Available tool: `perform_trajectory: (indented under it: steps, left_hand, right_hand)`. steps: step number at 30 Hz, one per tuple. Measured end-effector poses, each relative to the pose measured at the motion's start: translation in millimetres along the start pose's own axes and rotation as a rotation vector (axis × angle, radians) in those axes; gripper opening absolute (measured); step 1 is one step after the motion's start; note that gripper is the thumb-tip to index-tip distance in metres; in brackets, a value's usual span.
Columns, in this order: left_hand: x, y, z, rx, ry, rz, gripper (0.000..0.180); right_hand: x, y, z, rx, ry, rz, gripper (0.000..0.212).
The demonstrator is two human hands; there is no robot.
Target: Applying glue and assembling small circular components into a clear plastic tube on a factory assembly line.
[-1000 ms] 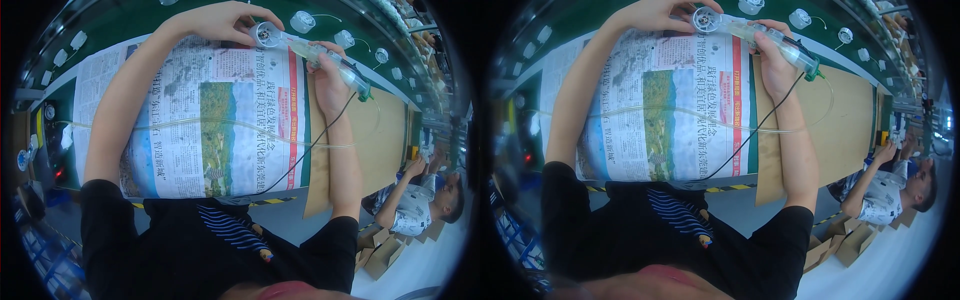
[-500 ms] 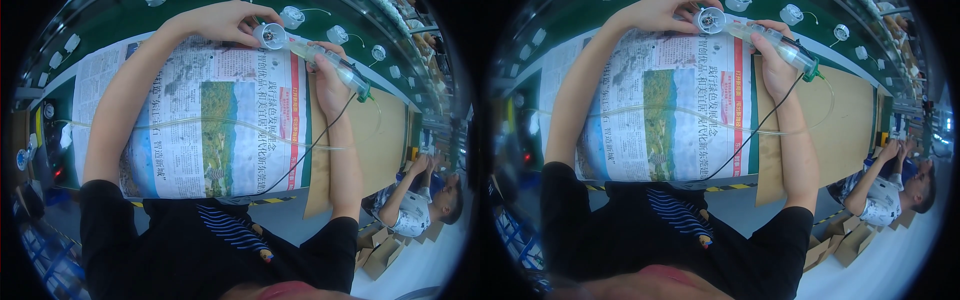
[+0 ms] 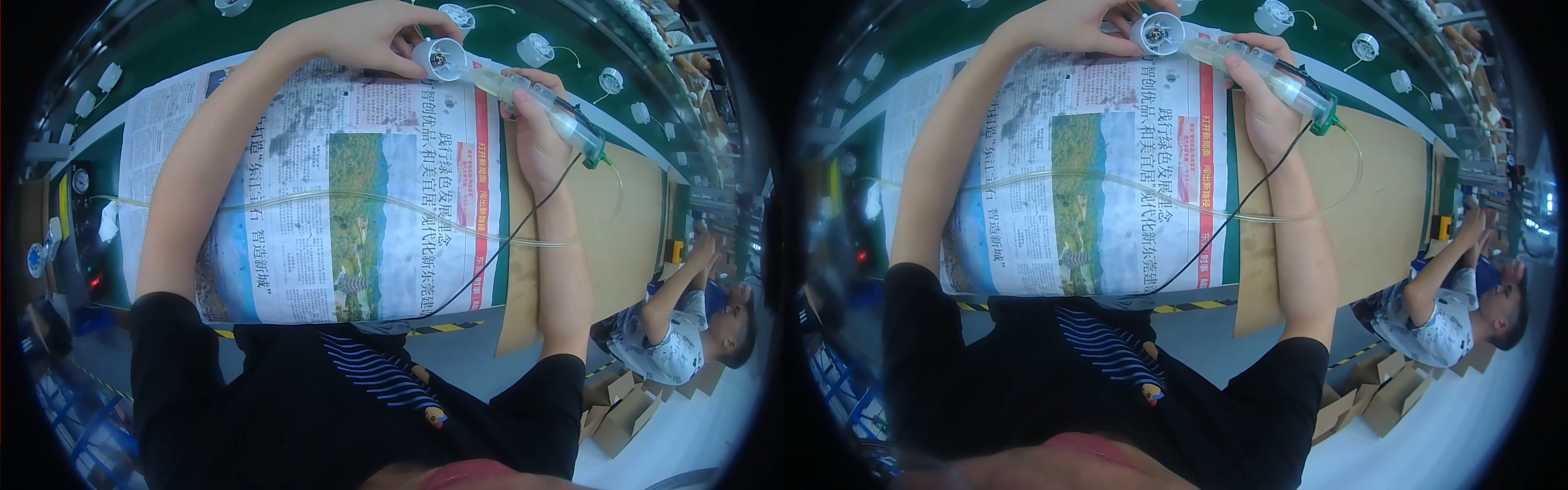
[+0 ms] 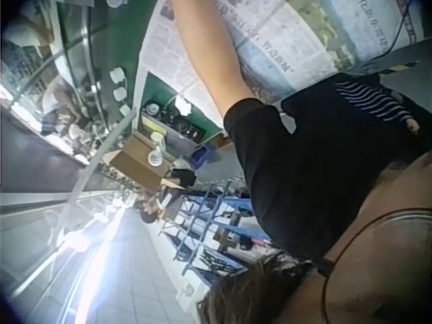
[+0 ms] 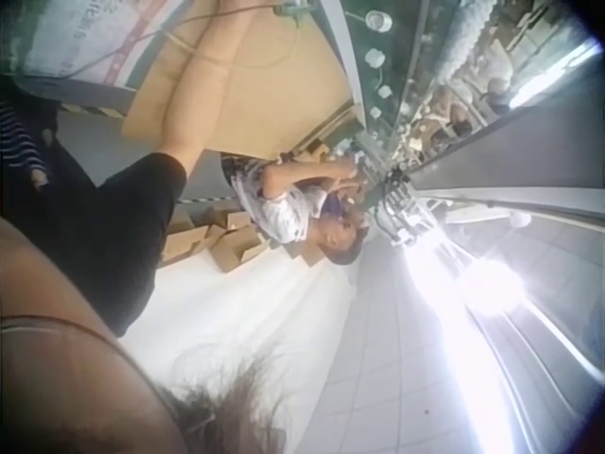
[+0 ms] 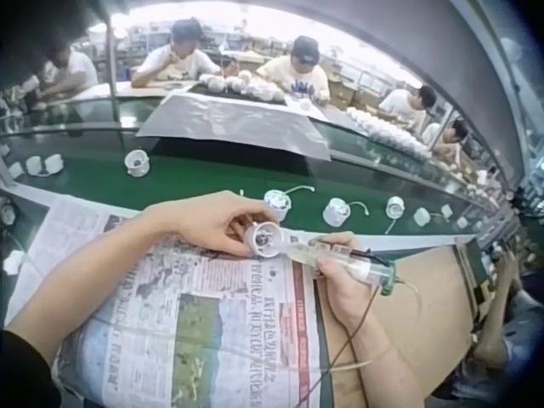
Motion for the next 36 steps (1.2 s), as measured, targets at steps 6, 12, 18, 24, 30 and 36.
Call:
perform_trajectory:
  steps: [6,12,18,24,30,36]
  left_hand:
    - [-14,18,2,0.322,-0.082,0.085,0.052]
    - [-22,25,13,0.679,-0.497,0.412,0.050]
    - [-14,9,-7,0.548,-0.448,0.271,0.046]
    - [-11,26,-18,0.709,-0.059,0.366,0.051]
    - [-3,13,-7,0.127,-0.206,0.279,0.057]
    - [1,-5,-7,-0.227,-0.025,-0.039,0.061]
  right_hand:
    - [-1,-2,1,0.039,-0.003,-0.001,0.028]
    - [0,-2,-1,0.073,-0.030,0.011,0.028]
    - [-1,-3,-3,0.076,-0.043,0.006,0.028]
    - [-2,-2,-2,0.071,-0.048,0.007,0.029]
    - [1,3,0,0.213,-0.016,-0.019,0.031]
    - [-1,3,1,0.138,-0.010,-0.021,0.029]
Point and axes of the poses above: each hand's wrist, its own x-axis towards the middle knuckle, its own y-axis out of the back of the hand, z = x × y, the point moved 2 cm from there along x, towards the middle knuckle, and after that the axes turned 12 degrees about -x, right-handed, at the moved point
